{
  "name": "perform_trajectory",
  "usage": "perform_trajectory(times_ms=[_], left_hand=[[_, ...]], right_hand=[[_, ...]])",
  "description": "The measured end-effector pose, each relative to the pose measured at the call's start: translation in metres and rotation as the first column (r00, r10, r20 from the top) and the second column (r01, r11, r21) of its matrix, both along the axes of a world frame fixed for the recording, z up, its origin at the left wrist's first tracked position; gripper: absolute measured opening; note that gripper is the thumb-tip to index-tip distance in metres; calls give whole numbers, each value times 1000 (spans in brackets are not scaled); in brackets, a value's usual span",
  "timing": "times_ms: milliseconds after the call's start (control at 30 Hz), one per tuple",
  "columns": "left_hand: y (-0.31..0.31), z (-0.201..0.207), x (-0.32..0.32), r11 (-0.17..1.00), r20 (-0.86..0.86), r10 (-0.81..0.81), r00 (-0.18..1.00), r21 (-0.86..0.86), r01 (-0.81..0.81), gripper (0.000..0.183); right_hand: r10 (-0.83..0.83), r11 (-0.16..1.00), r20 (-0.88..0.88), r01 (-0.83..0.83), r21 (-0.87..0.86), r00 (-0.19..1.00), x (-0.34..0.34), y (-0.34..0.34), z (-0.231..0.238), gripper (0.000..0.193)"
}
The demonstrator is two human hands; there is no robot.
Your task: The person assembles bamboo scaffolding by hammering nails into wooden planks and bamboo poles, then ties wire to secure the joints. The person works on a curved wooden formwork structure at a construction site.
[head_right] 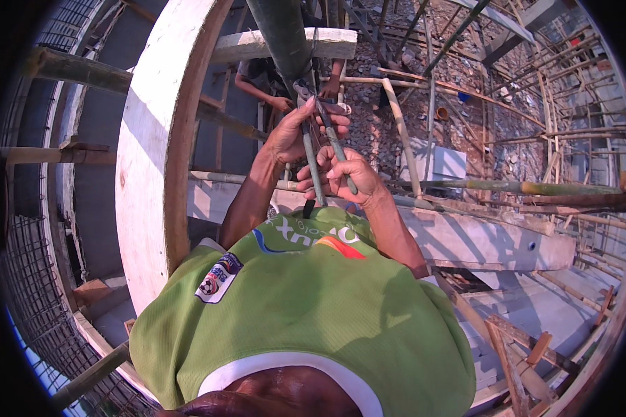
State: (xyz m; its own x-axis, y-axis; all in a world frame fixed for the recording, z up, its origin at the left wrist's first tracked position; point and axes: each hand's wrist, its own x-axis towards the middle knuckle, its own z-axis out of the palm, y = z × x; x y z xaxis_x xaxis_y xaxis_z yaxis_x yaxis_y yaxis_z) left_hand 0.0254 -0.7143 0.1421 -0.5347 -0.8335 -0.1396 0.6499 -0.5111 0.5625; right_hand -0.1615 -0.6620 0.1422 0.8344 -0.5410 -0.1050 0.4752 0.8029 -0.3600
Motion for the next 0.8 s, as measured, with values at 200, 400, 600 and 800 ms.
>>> perform_trajectory(times_ms=[200, 400, 600, 800], left_hand=[[5, 18, -10, 984, 8, 163, 987, 76, -164, 48], [8, 31, -13, 968, -13, 242, 970, 71, -241, 45], [8, 31, -5, 982, -91, 165, 982, 107, -155, 45], [9, 30, -3, 989, -41, 124, 991, 81, -120, 59]], right_hand=[[152, 988, 193, -146, -46, 969, -11, -20, -9, 58], [52, 998, 289, -62, 26, 956, -1, -10, -2, 57], [3, 1000, 107, -6, 27, 994, 3, -4, 25, 59], [-10, 986, 302, -41, 162, 953, 9, -2, 26, 64]])
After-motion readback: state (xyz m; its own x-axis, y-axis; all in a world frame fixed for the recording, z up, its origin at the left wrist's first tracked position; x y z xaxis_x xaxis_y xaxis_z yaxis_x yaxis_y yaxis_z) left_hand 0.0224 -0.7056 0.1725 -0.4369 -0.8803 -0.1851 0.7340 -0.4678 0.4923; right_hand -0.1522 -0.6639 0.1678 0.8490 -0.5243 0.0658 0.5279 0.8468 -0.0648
